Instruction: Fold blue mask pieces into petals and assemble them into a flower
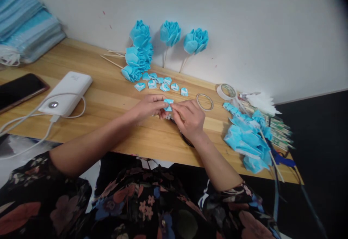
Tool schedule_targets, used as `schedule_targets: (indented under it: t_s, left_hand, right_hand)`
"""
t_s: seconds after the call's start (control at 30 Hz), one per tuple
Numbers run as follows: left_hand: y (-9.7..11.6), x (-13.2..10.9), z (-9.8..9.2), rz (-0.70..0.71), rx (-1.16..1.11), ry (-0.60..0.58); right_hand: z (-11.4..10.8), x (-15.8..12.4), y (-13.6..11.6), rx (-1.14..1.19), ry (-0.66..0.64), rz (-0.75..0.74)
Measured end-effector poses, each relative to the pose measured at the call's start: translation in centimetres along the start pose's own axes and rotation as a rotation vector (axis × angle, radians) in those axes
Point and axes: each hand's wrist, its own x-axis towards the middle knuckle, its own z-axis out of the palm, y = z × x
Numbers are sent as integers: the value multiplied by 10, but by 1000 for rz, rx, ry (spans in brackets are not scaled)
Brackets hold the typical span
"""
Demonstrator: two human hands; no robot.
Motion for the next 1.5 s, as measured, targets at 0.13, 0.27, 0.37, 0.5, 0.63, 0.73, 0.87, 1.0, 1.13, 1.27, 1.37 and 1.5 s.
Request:
schedule_targets:
  t_s: [0.13, 0.27, 0.37, 0.5, 0.63, 0.73, 0.87, 1.0, 1.13, 1.27, 1.37, 1.5]
  left_hand:
    - [-1, 2, -1, -16, -56, -6]
    - [-4, 6, -4, -32, -34, 60]
    - [-4, 5, -4, -26, 51, 76]
    - [-1, 2, -1, 14, 205, 51]
    - [2, 2, 1, 35, 271, 14]
    - [2, 3, 1, 47, 285, 32]
    - [1, 2, 1, 69, 296, 60]
    - [0, 0, 5, 93, 320, 64]
    - [-1, 1, 9, 95, 321, 42]
    - [-2, 1, 7, 85, 340, 68]
    - [-5, 2, 4, 105, 311, 116]
    - [-8, 2, 3, 125, 304, 141]
  right_hand:
    - [-2, 1, -1, -24, -47, -2]
    - [-10, 7, -4, -22, -101, 11]
    - [-20, 15, -1, 127, -113, 207]
    - [-27, 26, 11, 436, -271, 551]
    - [-18, 26, 18, 693, -460, 661]
    - [-6, 20, 17, 737, -465, 683]
    - [5, 10, 14, 793, -370, 731]
    - [8, 5, 11, 780, -262, 765]
    - [8, 4, 9, 790, -219, 779]
    - [7, 4, 10, 842, -218, 797]
    - [6, 3, 13, 847, -222, 794]
    - [2, 4, 15, 826, -214, 788]
